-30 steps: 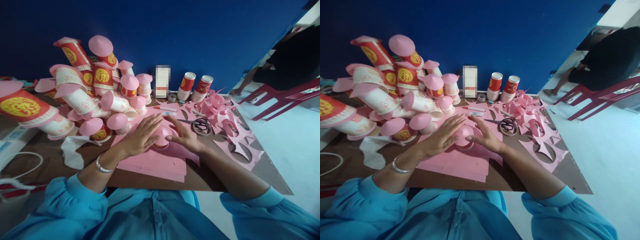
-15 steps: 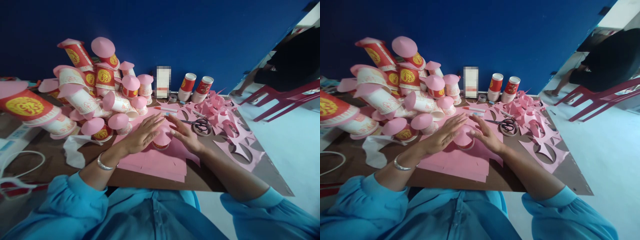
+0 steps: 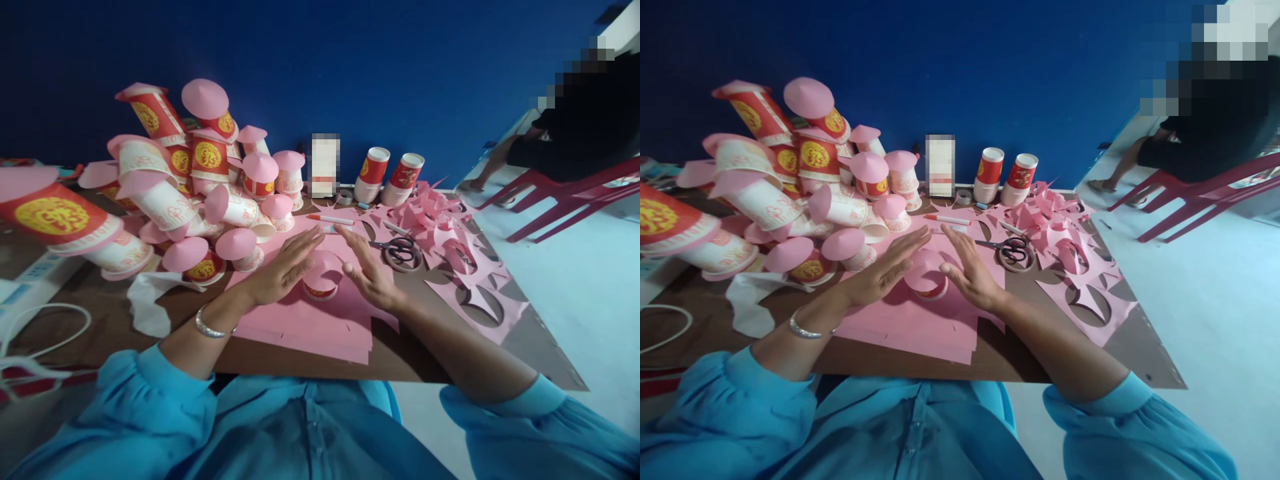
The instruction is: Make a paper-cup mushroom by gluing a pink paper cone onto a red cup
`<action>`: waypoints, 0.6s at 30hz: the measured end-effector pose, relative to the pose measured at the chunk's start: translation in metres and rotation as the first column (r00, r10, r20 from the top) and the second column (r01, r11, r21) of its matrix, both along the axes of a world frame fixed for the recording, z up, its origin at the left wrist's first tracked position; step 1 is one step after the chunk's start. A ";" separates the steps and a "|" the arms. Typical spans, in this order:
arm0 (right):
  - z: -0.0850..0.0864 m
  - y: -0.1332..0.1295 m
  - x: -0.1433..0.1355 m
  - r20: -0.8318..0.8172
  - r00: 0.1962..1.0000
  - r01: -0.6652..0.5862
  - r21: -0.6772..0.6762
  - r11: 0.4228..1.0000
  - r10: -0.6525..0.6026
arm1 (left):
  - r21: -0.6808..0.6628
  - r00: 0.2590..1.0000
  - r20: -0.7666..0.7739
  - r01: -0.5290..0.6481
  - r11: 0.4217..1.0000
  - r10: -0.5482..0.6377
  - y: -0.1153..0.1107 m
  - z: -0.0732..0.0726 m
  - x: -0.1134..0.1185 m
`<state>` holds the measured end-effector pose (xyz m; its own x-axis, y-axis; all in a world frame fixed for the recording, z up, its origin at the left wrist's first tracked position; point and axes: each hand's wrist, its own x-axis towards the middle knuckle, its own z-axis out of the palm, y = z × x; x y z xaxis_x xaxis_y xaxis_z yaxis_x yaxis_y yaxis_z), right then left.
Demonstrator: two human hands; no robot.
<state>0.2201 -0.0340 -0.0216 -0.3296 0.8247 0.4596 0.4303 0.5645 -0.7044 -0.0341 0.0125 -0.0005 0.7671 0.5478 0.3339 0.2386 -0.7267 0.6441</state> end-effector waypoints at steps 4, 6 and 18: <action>-0.007 -0.006 -0.004 0.253 0.967 -0.018 0.199 0.980 -0.034 | 0.062 0.999 -0.036 -0.003 0.998 0.005 0.000 -0.008 -0.001; -0.010 -0.010 -0.008 0.330 0.941 -0.016 0.275 0.961 -0.078 | 0.082 0.999 -0.050 -0.014 0.997 0.018 0.000 -0.011 -0.001; -0.009 -0.015 -0.013 0.498 0.832 0.051 0.369 0.928 -0.244 | 0.128 0.997 -0.074 -0.018 0.992 0.027 0.000 -0.010 0.001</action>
<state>0.2067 -0.0495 -0.0304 -0.4861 0.7160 0.5010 0.7759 0.6174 -0.1297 -0.0334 0.0120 -0.0109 0.7805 0.5219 0.3441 0.3000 -0.7956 0.5263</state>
